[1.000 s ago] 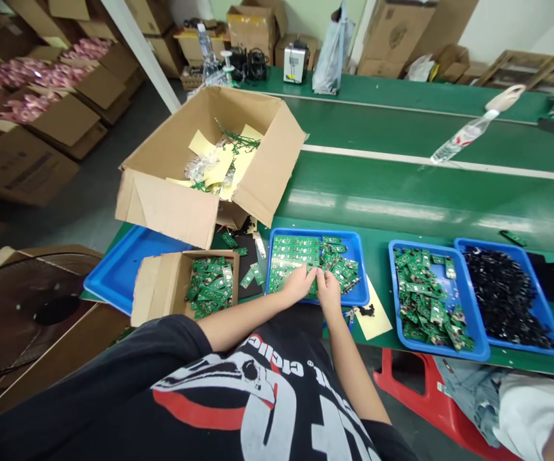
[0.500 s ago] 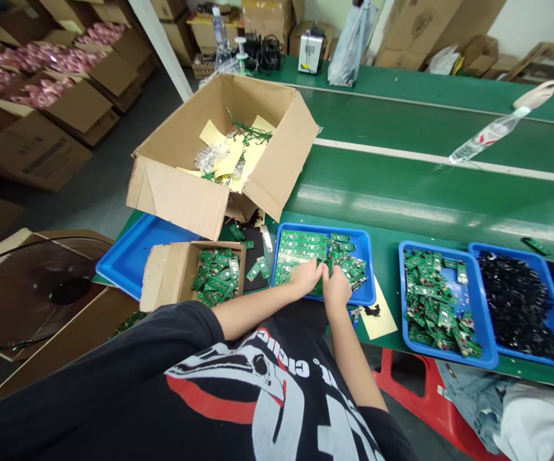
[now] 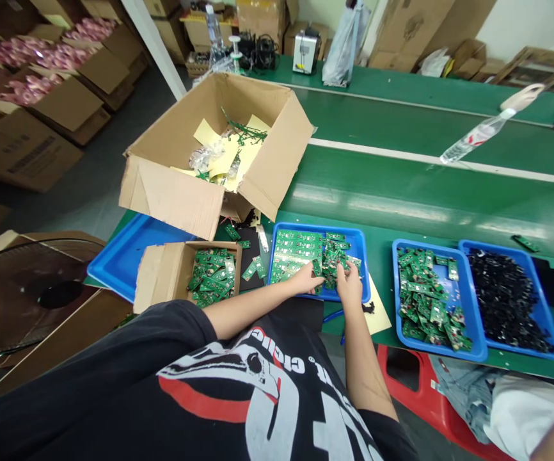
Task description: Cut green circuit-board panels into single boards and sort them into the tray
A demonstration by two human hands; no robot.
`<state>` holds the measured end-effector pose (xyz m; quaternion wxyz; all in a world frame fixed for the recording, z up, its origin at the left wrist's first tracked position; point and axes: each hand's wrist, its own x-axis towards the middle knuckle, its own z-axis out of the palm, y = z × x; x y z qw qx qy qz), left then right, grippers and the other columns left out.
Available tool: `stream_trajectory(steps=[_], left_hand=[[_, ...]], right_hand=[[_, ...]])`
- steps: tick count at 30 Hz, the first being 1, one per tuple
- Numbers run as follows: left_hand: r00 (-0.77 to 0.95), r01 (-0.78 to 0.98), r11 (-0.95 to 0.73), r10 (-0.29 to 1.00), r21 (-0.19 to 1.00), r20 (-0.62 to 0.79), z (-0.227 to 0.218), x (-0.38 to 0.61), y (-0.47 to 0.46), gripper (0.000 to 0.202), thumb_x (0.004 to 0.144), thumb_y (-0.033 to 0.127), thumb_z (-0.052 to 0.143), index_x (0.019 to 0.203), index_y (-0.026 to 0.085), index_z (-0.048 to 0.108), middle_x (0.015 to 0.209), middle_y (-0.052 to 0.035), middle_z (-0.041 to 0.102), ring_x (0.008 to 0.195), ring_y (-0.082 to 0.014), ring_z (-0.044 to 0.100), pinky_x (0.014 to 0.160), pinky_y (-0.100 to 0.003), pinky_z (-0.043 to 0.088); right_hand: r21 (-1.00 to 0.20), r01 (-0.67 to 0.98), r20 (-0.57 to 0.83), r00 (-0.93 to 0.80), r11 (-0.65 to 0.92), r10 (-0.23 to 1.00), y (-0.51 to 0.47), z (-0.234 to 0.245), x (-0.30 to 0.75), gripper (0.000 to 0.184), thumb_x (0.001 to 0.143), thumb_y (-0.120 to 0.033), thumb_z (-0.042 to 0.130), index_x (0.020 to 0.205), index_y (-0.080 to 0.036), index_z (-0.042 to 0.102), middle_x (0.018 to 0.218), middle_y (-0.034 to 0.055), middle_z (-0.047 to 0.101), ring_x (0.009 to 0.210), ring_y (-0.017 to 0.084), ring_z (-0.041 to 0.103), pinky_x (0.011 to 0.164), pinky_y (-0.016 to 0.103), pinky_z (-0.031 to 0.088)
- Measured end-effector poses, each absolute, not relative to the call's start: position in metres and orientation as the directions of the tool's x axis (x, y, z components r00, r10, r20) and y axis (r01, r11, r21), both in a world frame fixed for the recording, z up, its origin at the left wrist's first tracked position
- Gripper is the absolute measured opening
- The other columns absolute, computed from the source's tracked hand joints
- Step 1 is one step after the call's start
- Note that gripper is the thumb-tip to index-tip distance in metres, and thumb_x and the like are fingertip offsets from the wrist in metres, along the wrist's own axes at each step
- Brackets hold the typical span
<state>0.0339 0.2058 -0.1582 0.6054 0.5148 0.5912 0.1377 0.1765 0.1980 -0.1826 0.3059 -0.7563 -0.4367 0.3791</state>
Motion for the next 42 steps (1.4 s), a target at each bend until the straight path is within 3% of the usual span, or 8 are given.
stream_trajectory(steps=[6, 11, 15, 21, 25, 30, 36, 42], left_hand=[[0.377, 0.424, 0.396, 0.741, 0.815, -0.556, -0.167, 0.036, 0.199, 0.013, 0.083, 0.020, 0.042, 0.094, 0.015, 0.038, 0.049, 0.0072, 0.048, 0.046, -0.0108, 0.058, 0.046, -0.021, 0.047], [0.417, 0.480, 0.296, 0.752, 0.826, -0.511, -0.164, 0.027, 0.194, 0.026, 0.080, 0.027, 0.048, 0.100, 0.014, 0.039, 0.050, 0.0049, 0.052, 0.045, -0.0131, 0.056, 0.043, -0.022, 0.044], [0.430, 0.550, 0.192, 0.769, 0.813, -0.472, -0.154, 0.009, 0.189, 0.035, 0.075, 0.023, 0.051, 0.108, 0.016, 0.041, 0.060, 0.0031, 0.058, 0.052, -0.0129, 0.058, 0.051, -0.023, 0.045], [0.326, 0.734, 0.049, 0.850, 0.678, -0.414, -0.142, -0.032, 0.181, 0.031, 0.072, 0.017, 0.053, 0.102, 0.019, 0.050, 0.095, -0.0060, 0.057, 0.095, -0.0220, 0.055, 0.083, -0.032, 0.040], [0.203, 0.832, 0.056, 0.895, 0.553, -0.397, -0.144, -0.047, 0.177, 0.049, 0.068, 0.027, 0.062, 0.111, 0.016, 0.041, 0.112, -0.0128, 0.045, 0.108, -0.0286, 0.046, 0.089, -0.038, 0.035], [0.146, 0.858, 0.083, 0.908, 0.507, -0.394, -0.154, -0.047, 0.178, 0.054, 0.064, 0.027, 0.067, 0.109, 0.015, 0.040, 0.110, -0.0123, 0.046, 0.109, -0.0281, 0.045, 0.090, -0.037, 0.034], [0.105, 0.808, 0.157, 0.910, 0.567, -0.401, -0.163, -0.048, 0.188, 0.044, 0.057, 0.020, 0.071, 0.092, 0.015, 0.045, 0.094, -0.0084, 0.051, 0.097, -0.0260, 0.050, 0.084, -0.038, 0.038], [0.185, 0.628, 0.219, 0.890, 0.747, -0.417, -0.160, -0.051, 0.197, 0.029, 0.056, 0.020, 0.070, 0.073, 0.019, 0.046, 0.070, 0.0028, 0.049, 0.072, -0.0160, 0.054, 0.069, -0.030, 0.044]], right_hand=[[-0.867, 0.168, -0.468, 0.047, -0.469, 0.882, 0.177, -0.180, 0.154, 0.041, 0.064, -0.054, 0.056, 0.078, -0.016, 0.057, 0.059, 0.0023, 0.061, 0.050, 0.018, 0.056, 0.044, 0.029, 0.046], [-0.860, 0.074, -0.509, -0.054, -0.505, 0.859, 0.171, -0.178, 0.149, 0.036, 0.060, -0.052, 0.062, 0.067, -0.018, 0.053, 0.051, -0.0006, 0.059, 0.045, 0.016, 0.057, 0.046, 0.029, 0.048], [-0.863, 0.050, -0.502, 0.030, -0.503, 0.864, 0.179, -0.179, 0.155, 0.037, 0.057, -0.050, 0.064, 0.069, -0.018, 0.050, 0.052, -0.0003, 0.060, 0.048, 0.017, 0.059, 0.045, 0.028, 0.046], [-0.898, 0.002, -0.426, 0.251, -0.440, 0.869, 0.202, -0.181, 0.170, 0.036, 0.061, -0.041, 0.060, 0.086, -0.018, 0.050, 0.064, 0.0012, 0.062, 0.052, 0.015, 0.059, 0.049, 0.028, 0.047], [-0.884, 0.090, -0.421, 0.276, -0.460, 0.864, 0.205, -0.183, 0.179, 0.043, 0.064, -0.036, 0.056, 0.102, -0.015, 0.051, 0.072, 0.0022, 0.061, 0.057, 0.016, 0.060, 0.054, 0.028, 0.047], [-0.794, 0.456, -0.272, 0.323, -0.401, 0.906, 0.189, -0.185, 0.170, 0.044, 0.069, -0.034, 0.050, 0.108, -0.014, 0.051, 0.073, 0.0018, 0.060, 0.052, 0.014, 0.054, 0.058, 0.030, 0.043], [-0.812, 0.534, -0.233, 0.072, -0.235, 0.970, 0.175, -0.191, 0.126, 0.037, 0.071, -0.033, 0.050, 0.104, -0.015, 0.054, 0.079, 0.0033, 0.057, 0.054, 0.012, 0.050, 0.060, 0.029, 0.043], [-0.819, 0.520, -0.218, 0.108, -0.242, 0.970, 0.181, -0.189, 0.108, 0.031, 0.072, -0.040, 0.052, 0.093, -0.017, 0.055, 0.072, 0.0007, 0.052, 0.054, 0.012, 0.048, 0.059, 0.027, 0.042]])
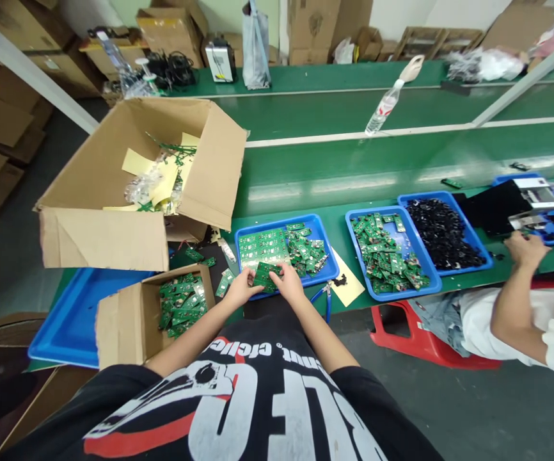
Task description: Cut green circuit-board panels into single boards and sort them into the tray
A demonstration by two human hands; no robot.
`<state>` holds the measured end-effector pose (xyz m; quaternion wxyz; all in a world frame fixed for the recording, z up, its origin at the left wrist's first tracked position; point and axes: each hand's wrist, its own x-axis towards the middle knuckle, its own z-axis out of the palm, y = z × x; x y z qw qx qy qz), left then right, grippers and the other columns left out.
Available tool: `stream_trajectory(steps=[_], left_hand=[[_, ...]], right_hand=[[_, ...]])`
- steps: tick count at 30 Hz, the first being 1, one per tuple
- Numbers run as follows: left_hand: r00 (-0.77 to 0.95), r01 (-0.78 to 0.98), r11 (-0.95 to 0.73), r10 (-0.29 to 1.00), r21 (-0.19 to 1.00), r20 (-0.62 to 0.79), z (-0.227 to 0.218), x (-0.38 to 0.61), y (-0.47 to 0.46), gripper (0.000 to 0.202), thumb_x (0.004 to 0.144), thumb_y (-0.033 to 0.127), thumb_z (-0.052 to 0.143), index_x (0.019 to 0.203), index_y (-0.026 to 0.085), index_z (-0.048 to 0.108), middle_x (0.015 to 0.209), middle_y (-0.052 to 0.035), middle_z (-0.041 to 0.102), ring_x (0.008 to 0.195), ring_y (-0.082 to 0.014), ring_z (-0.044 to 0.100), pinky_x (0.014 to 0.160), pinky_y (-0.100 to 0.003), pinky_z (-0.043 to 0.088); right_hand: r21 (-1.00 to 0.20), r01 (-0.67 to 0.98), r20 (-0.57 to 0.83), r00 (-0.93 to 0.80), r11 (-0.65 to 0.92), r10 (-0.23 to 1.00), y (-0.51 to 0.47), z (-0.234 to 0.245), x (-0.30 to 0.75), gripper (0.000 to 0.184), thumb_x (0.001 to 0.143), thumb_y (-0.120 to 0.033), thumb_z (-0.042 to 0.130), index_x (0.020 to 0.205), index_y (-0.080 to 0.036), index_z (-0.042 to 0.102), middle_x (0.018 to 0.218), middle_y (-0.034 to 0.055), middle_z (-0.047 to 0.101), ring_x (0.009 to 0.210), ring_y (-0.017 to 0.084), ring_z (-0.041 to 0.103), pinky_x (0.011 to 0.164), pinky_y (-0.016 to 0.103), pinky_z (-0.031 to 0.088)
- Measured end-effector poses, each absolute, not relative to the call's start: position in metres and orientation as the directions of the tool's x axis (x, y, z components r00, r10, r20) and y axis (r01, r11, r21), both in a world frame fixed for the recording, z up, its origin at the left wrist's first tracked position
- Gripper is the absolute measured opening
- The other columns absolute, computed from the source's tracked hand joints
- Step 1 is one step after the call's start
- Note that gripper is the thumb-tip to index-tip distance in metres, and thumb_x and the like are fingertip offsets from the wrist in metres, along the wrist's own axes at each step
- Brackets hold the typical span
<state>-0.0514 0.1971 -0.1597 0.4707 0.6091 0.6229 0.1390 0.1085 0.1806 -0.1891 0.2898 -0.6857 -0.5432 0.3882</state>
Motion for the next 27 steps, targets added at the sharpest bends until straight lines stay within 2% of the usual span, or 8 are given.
stream_trajectory(steps=[3, 5, 8, 12, 15, 20, 24, 27], left_hand=[[0.283, 0.477, 0.286, 0.845, 0.831, -0.453, -0.153, -0.053, 0.202, 0.027, 0.053, 0.023, 0.070, 0.067, 0.018, 0.048, 0.057, 0.0062, 0.048, 0.056, -0.0112, 0.050, 0.057, -0.025, 0.043], [0.321, 0.375, 0.339, 0.826, 0.863, -0.464, -0.147, -0.054, 0.206, 0.027, 0.051, 0.027, 0.071, 0.065, 0.017, 0.050, 0.054, 0.0057, 0.050, 0.052, -0.0100, 0.050, 0.053, -0.023, 0.042], [0.313, 0.233, 0.407, 0.828, 0.883, -0.464, -0.138, -0.051, 0.212, 0.028, 0.052, 0.033, 0.071, 0.066, 0.017, 0.053, 0.056, 0.0036, 0.055, 0.054, -0.0104, 0.052, 0.054, -0.023, 0.043], [0.265, 0.085, 0.463, 0.843, 0.882, -0.468, -0.132, -0.037, 0.212, 0.032, 0.066, 0.043, 0.059, 0.084, 0.016, 0.057, 0.069, -0.0022, 0.063, 0.062, -0.0139, 0.059, 0.060, -0.028, 0.048], [0.263, 0.044, 0.478, 0.842, 0.878, -0.471, -0.132, -0.023, 0.206, 0.041, 0.072, 0.046, 0.053, 0.099, 0.015, 0.057, 0.078, -0.0070, 0.067, 0.070, -0.0174, 0.062, 0.066, -0.033, 0.049], [0.249, 0.097, 0.420, 0.867, 0.902, -0.431, -0.134, -0.011, 0.201, 0.043, 0.064, 0.041, 0.065, 0.097, 0.013, 0.058, 0.088, -0.0080, 0.067, 0.081, -0.0197, 0.062, 0.072, -0.031, 0.050], [0.257, 0.215, 0.394, 0.860, 0.894, -0.441, -0.130, -0.006, 0.203, 0.039, 0.067, 0.040, 0.063, 0.094, 0.013, 0.057, 0.079, -0.0069, 0.067, 0.060, -0.0176, 0.064, 0.051, -0.027, 0.051], [0.252, 0.307, 0.372, 0.856, 0.876, -0.452, -0.126, 0.000, 0.203, 0.034, 0.073, 0.039, 0.056, 0.093, 0.012, 0.055, 0.069, -0.0055, 0.065, 0.044, -0.0151, 0.060, 0.035, -0.023, 0.044]], right_hand=[[-0.811, 0.562, -0.161, 0.052, -0.162, 0.986, 0.184, -0.178, 0.117, 0.025, 0.072, -0.044, 0.052, 0.066, -0.019, 0.052, 0.061, -0.0010, 0.050, 0.055, 0.013, 0.048, 0.058, 0.026, 0.041], [-0.853, 0.494, -0.207, -0.024, -0.168, 0.978, 0.185, -0.168, 0.123, 0.025, 0.072, -0.045, 0.052, 0.069, -0.021, 0.051, 0.049, -0.0048, 0.045, 0.048, 0.013, 0.047, 0.052, 0.025, 0.039], [-0.920, 0.269, -0.327, -0.130, -0.284, 0.936, 0.186, -0.157, 0.125, 0.030, 0.073, -0.048, 0.048, 0.088, -0.022, 0.050, 0.044, -0.0082, 0.044, 0.039, 0.013, 0.047, 0.044, 0.024, 0.039], [-0.941, 0.083, -0.335, -0.105, -0.327, 0.936, 0.184, -0.152, 0.118, 0.034, 0.075, -0.054, 0.039, 0.071, -0.022, 0.047, 0.053, -0.0043, 0.047, 0.042, 0.012, 0.048, 0.041, 0.025, 0.040], [-0.965, 0.128, -0.224, 0.046, -0.228, 0.974, 0.183, -0.156, 0.113, 0.036, 0.076, -0.053, 0.039, 0.059, -0.021, 0.042, 0.051, -0.0040, 0.042, 0.047, 0.012, 0.045, 0.046, 0.024, 0.039], [-0.933, 0.268, -0.208, 0.147, -0.241, 0.967, 0.184, -0.161, 0.113, 0.039, 0.080, -0.053, 0.031, 0.062, -0.021, 0.044, 0.051, -0.0036, 0.042, 0.050, 0.012, 0.044, 0.049, 0.023, 0.037], [-0.820, 0.510, -0.188, 0.186, -0.258, 0.964, 0.186, -0.158, 0.116, 0.038, 0.085, -0.046, 0.026, 0.067, -0.020, 0.047, 0.056, -0.0007, 0.049, 0.057, 0.015, 0.050, 0.054, 0.023, 0.035], [-0.605, 0.708, -0.264, 0.253, -0.365, 0.931, 0.187, -0.154, 0.114, 0.035, 0.088, -0.040, 0.026, 0.081, -0.018, 0.051, 0.065, 0.0037, 0.058, 0.064, 0.018, 0.056, 0.057, 0.024, 0.035]])
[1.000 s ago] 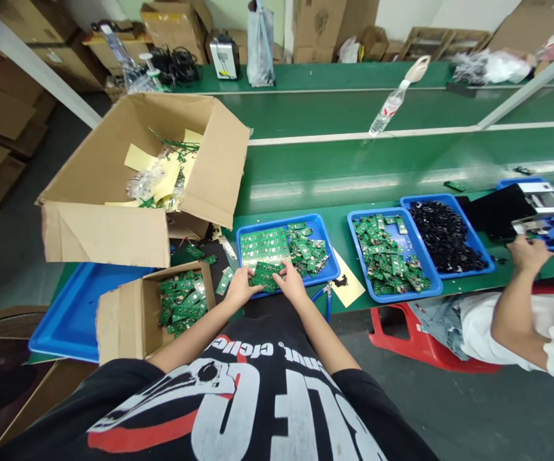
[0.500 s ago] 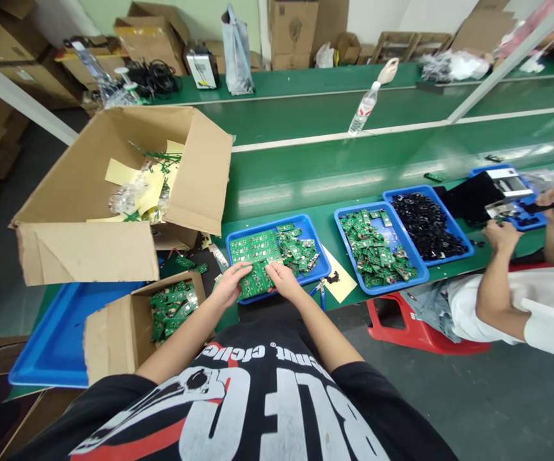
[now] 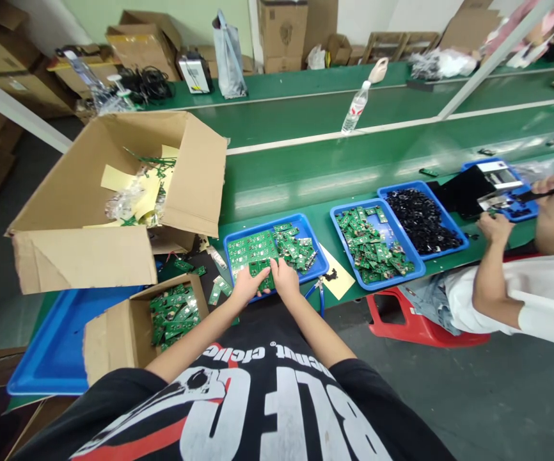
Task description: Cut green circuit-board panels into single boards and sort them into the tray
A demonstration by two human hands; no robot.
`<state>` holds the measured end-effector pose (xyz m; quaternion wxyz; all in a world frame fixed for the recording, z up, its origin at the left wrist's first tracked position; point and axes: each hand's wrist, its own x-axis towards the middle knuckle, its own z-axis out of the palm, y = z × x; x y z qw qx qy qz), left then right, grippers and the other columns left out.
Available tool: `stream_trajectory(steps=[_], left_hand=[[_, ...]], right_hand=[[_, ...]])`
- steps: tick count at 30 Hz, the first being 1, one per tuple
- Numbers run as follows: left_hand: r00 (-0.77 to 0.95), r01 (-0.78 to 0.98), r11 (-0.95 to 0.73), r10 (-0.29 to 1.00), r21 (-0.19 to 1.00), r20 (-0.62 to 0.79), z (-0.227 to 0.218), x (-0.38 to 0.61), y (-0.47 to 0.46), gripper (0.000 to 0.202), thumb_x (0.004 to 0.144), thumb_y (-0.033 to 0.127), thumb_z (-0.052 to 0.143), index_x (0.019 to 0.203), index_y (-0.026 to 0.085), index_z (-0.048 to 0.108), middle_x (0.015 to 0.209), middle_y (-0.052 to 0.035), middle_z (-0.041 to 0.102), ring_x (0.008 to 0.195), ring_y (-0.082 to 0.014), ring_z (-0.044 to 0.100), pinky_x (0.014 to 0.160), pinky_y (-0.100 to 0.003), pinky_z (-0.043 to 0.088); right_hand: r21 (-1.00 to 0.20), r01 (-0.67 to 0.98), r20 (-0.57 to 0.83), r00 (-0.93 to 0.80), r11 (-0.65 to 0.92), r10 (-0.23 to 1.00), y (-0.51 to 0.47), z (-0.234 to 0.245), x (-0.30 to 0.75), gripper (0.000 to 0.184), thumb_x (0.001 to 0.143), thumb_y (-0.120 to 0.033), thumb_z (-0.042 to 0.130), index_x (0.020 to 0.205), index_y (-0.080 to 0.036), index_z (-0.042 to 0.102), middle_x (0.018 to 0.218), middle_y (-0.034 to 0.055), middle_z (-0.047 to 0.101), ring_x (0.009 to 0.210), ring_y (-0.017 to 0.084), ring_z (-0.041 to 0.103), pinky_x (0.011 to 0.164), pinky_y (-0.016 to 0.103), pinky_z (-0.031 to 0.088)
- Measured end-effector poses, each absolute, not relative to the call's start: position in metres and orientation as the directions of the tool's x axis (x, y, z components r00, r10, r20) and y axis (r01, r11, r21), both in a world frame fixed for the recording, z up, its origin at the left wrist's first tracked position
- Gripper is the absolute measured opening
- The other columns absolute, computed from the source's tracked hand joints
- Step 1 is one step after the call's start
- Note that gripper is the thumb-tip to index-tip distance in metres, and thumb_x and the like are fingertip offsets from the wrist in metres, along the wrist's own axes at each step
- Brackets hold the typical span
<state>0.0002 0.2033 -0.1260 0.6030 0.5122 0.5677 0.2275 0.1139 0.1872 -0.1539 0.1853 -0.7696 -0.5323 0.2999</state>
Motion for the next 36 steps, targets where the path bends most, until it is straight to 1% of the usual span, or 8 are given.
stream_trajectory(steps=[4, 9, 14, 17, 21, 26, 31, 36], left_hand=[[0.220, 0.421, 0.323, 0.870, 0.848, -0.441, -0.125, 0.008, 0.205, 0.028, 0.075, 0.035, 0.055, 0.090, 0.011, 0.055, 0.057, -0.0034, 0.061, 0.039, -0.0153, 0.058, 0.030, -0.020, 0.038], [0.195, 0.514, 0.282, 0.882, 0.810, -0.430, -0.130, 0.013, 0.208, 0.026, 0.077, 0.034, 0.052, 0.089, 0.012, 0.056, 0.058, -0.0043, 0.062, 0.040, -0.0164, 0.059, 0.033, -0.021, 0.039], [0.172, 0.556, 0.274, 0.886, 0.785, -0.431, -0.140, 0.012, 0.213, 0.019, 0.077, 0.030, 0.054, 0.082, 0.013, 0.057, 0.068, -0.0073, 0.064, 0.041, -0.0149, 0.059, 0.040, -0.023, 0.042], [0.181, 0.541, 0.307, 0.867, 0.783, -0.464, -0.145, 0.011, 0.217, 0.020, 0.076, 0.033, 0.055, 0.079, 0.013, 0.054, 0.065, -0.0067, 0.062, 0.040, -0.0154, 0.059, 0.038, -0.023, 0.040], [0.215, 0.470, 0.350, 0.845, 0.810, -0.490, -0.146, 0.007, 0.222, 0.031, 0.072, 0.042, 0.059, 0.084, 0.016, 0.046, 0.066, -0.0026, 0.060, 0.038, -0.0153, 0.058, 0.033, -0.021, 0.036], [0.228, 0.372, 0.374, 0.850, 0.850, -0.474, -0.143, 0.004, 0.223, 0.029, 0.081, 0.046, 0.043, 0.077, 0.018, 0.041, 0.056, 0.0043, 0.049, 0.041, -0.0150, 0.060, 0.032, -0.018, 0.032], [0.219, 0.335, 0.360, 0.869, 0.871, -0.444, -0.144, 0.009, 0.220, 0.024, 0.087, 0.040, 0.032, 0.081, 0.019, 0.040, 0.054, 0.0042, 0.051, 0.038, -0.0118, 0.055, 0.034, -0.020, 0.036], [0.200, 0.409, 0.300, 0.892, 0.862, -0.405, -0.142, 0.007, 0.226, 0.027, 0.080, 0.040, 0.047, 0.066, 0.018, 0.041, 0.050, 0.0066, 0.044, 0.035, -0.0066, 0.044, 0.035, -0.019, 0.033]], right_hand=[[-0.369, 0.811, -0.392, 0.306, -0.453, 0.867, 0.191, -0.150, 0.109, 0.037, 0.091, -0.038, 0.021, 0.098, -0.016, 0.050, 0.078, 0.0093, 0.064, 0.074, 0.022, 0.062, 0.063, 0.027, 0.039], [-0.332, 0.810, -0.426, 0.328, -0.483, 0.843, 0.195, -0.148, 0.108, 0.042, 0.091, -0.039, 0.017, 0.100, -0.014, 0.050, 0.083, 0.0127, 0.066, 0.080, 0.024, 0.063, 0.067, 0.031, 0.042], [-0.328, 0.806, -0.428, 0.338, -0.492, 0.838, 0.198, -0.150, 0.104, 0.038, 0.090, -0.040, 0.024, 0.100, -0.012, 0.049, 0.084, 0.0156, 0.065, 0.083, 0.026, 0.062, 0.071, 0.034, 0.042], [-0.356, 0.790, -0.425, 0.338, -0.499, 0.839, 0.204, -0.152, 0.109, 0.039, 0.089, -0.043, 0.028, 0.098, -0.013, 0.050, 0.085, 0.0163, 0.065, 0.086, 0.028, 0.061, 0.072, 0.036, 0.042], [-0.398, 0.752, -0.406, 0.369, -0.526, 0.836, 0.217, -0.151, 0.136, 0.048, 0.089, -0.046, 0.015, 0.097, -0.014, 0.050, 0.088, 0.0146, 0.065, 0.087, 0.026, 0.061, 0.072, 0.034, 0.041], [-0.446, 0.719, -0.363, 0.398, -0.532, 0.842, 0.223, -0.146, 0.164, 0.046, 0.088, -0.048, 0.020, 0.101, -0.015, 0.048, 0.081, 0.0125, 0.065, 0.081, 0.025, 0.060, 0.071, 0.033, 0.041], [-0.797, 0.453, -0.331, 0.227, -0.400, 0.916, 0.213, -0.149, 0.136, 0.041, 0.085, -0.050, 0.028, 0.087, -0.017, 0.052, 0.057, 0.0030, 0.059, 0.058, 0.019, 0.058, 0.059, 0.030, 0.043], [-0.855, 0.403, -0.255, 0.222, -0.327, 0.941, 0.207, -0.154, 0.110, 0.029, 0.082, -0.043, 0.036, 0.081, -0.018, 0.051, 0.076, 0.0051, 0.062, 0.075, 0.019, 0.058, 0.068, 0.029, 0.044]])
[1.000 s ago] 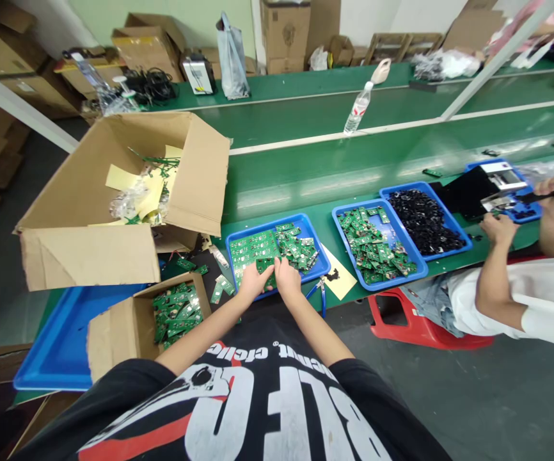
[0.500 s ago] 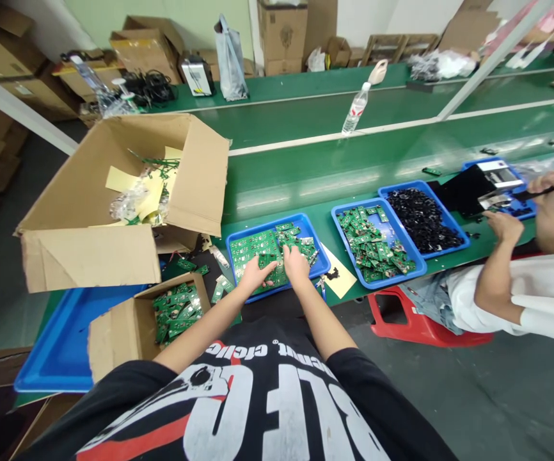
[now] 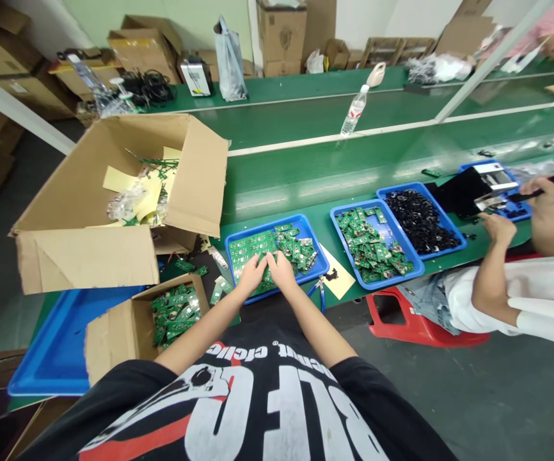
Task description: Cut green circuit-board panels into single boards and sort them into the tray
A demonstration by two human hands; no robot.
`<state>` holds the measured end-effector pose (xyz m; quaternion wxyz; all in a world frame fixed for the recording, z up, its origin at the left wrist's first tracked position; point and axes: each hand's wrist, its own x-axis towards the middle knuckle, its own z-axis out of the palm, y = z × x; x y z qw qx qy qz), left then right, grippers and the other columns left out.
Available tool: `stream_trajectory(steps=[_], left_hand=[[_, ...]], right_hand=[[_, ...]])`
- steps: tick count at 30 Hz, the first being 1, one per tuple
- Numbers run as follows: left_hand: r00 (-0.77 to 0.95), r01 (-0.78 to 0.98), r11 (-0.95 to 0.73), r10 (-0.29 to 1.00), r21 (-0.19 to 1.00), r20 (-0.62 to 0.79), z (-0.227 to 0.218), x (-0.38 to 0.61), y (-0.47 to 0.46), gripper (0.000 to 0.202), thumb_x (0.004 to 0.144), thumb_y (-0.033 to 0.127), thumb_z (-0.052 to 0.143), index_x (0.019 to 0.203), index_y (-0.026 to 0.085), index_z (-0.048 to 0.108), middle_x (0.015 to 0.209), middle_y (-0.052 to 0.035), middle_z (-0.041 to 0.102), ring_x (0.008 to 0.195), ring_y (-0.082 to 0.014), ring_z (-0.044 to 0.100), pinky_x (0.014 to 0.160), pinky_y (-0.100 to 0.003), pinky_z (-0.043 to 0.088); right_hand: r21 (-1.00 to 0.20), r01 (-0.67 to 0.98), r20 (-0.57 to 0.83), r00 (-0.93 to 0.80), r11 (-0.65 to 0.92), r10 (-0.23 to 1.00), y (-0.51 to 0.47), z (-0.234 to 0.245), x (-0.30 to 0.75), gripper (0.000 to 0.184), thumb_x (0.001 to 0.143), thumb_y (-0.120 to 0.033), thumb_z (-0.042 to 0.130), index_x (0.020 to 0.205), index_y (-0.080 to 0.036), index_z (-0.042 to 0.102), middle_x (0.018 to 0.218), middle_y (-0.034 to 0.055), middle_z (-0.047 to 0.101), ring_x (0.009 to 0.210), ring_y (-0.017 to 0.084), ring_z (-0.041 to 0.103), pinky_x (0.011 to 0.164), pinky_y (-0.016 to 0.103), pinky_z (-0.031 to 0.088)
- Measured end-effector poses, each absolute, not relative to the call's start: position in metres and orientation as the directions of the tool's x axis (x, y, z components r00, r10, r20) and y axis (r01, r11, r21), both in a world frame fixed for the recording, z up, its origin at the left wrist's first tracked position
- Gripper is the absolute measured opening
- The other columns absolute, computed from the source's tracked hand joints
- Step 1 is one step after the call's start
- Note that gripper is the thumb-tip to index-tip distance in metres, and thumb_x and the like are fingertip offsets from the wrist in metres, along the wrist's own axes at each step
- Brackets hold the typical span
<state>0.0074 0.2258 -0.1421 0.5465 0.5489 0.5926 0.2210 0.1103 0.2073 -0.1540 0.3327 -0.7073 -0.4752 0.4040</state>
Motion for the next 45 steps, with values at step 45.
stream_trajectory(steps=[45], left_hand=[[0.197, 0.634, 0.198, 0.893, 0.748, -0.404, -0.141, -0.019, 0.264, 0.030, 0.072, 0.029, 0.057, 0.098, 0.015, 0.058, 0.105, -0.0116, 0.059, 0.099, -0.0232, 0.054, 0.082, -0.031, 0.042]], right_hand=[[-0.631, 0.610, -0.306, 0.373, -0.480, 0.876, 0.199, -0.176, 0.184, 0.023, 0.078, -0.036, 0.044, 0.080, -0.016, 0.055, 0.074, 0.0048, 0.063, 0.070, 0.018, 0.059, 0.065, 0.026, 0.040]])
